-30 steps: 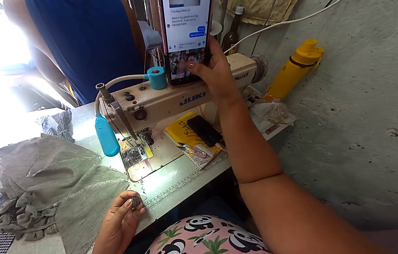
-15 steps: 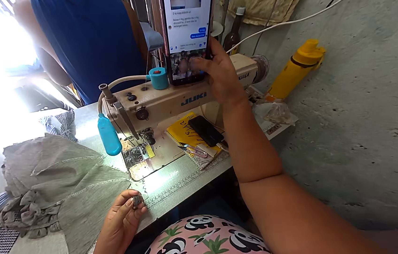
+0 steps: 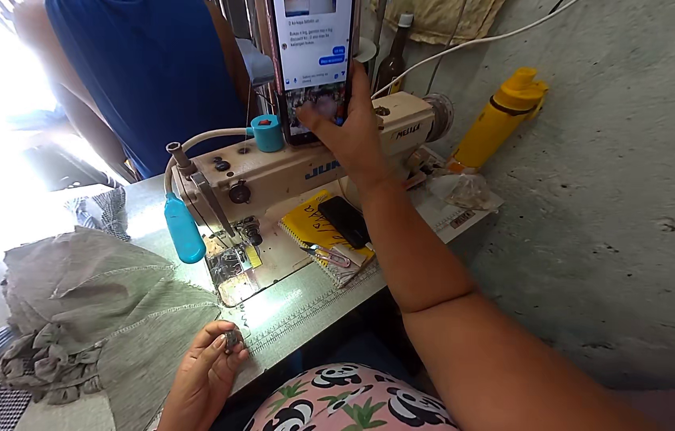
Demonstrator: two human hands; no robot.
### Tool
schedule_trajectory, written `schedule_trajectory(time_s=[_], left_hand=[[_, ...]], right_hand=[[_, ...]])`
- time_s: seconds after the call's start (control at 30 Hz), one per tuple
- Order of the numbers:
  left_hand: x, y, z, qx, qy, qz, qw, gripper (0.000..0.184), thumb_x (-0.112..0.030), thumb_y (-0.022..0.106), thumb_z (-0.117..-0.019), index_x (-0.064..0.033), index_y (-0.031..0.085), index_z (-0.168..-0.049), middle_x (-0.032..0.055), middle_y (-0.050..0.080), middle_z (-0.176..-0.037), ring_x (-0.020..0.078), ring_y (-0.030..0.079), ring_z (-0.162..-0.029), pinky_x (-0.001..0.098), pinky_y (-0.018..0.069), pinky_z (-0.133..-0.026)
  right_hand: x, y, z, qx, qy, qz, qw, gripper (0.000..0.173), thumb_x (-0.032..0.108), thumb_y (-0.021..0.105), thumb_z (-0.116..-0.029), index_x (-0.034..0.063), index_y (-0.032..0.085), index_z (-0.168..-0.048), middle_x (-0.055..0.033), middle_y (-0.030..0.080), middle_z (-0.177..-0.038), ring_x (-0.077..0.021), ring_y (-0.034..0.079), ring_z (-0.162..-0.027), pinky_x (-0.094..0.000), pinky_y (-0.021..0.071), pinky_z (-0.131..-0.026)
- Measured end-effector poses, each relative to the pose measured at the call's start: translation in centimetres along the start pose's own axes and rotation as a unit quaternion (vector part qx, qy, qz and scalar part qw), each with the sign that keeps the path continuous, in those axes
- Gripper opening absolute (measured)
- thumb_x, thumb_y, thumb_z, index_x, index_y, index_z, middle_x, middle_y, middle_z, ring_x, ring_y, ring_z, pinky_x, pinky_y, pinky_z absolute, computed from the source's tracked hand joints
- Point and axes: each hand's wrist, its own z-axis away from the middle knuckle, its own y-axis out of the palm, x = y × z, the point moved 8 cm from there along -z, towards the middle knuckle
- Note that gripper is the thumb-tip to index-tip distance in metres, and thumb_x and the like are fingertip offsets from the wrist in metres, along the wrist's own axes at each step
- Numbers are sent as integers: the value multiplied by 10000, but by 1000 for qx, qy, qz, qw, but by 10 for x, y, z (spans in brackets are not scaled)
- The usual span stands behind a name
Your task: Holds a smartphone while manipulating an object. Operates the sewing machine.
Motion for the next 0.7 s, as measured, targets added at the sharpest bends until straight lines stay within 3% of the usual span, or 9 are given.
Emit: schedule_trajectory(time_s=[0.2, 0.37, 0.47, 0.57, 0.7], left_hand=[[1, -1, 0, 2, -1, 0, 1000, 189, -185, 677, -975, -92, 724, -1132, 86, 714, -1019, 121, 715, -854, 255, 619, -760], [0, 0, 0, 1, 1, -6, 1000, 187, -191, 678, -975, -97, 727, -1130, 77, 716, -1017, 112, 715, -851, 248, 619, -759], [0, 0, 0, -1, 1, -8, 1000, 191, -195, 684, -971, -93, 730, -1126, 80, 718, -1014, 114, 717, -851, 250, 619, -759], [0, 0, 0, -3, 1, -10, 1000, 190, -196, 688, -969, -94, 730, -1124, 78, 718, -1005, 112, 716, -844, 252, 620, -759], [0, -1, 1, -4, 0, -3, 1000, 189, -189, 687, -969, -90, 725, -1126, 84, 715, -1010, 119, 716, -849, 257, 620, -761]], right_hand=[[1, -4, 0, 121, 25, -137, 983, 865, 8, 730, -860, -76, 207, -1543, -203, 508, -1423, -201, 584, -1275, -342, 528, -1061], [0, -5, 0, 156, 35, -136, 978, 941, -86, 725, -823, -80, 146, -1564, -220, 463, -1478, -212, 555, -1324, -334, 512, -1085], [0, -8, -2, 161, 55, -163, 972, 748, 12, 643, -930, -48, 229, -1550, -172, 518, -1425, -196, 589, -1268, -353, 528, -1057], [-4, -11, -5, 122, 106, -191, 968, 486, 218, 429, -1073, 19, 366, -1512, -109, 588, -1343, -177, 620, -1194, -373, 551, -994], [-7, -12, -9, 62, 120, -174, 975, 453, 282, 361, -1113, 9, 465, -1459, -108, 611, -1317, -164, 617, -1198, -369, 535, -1012]])
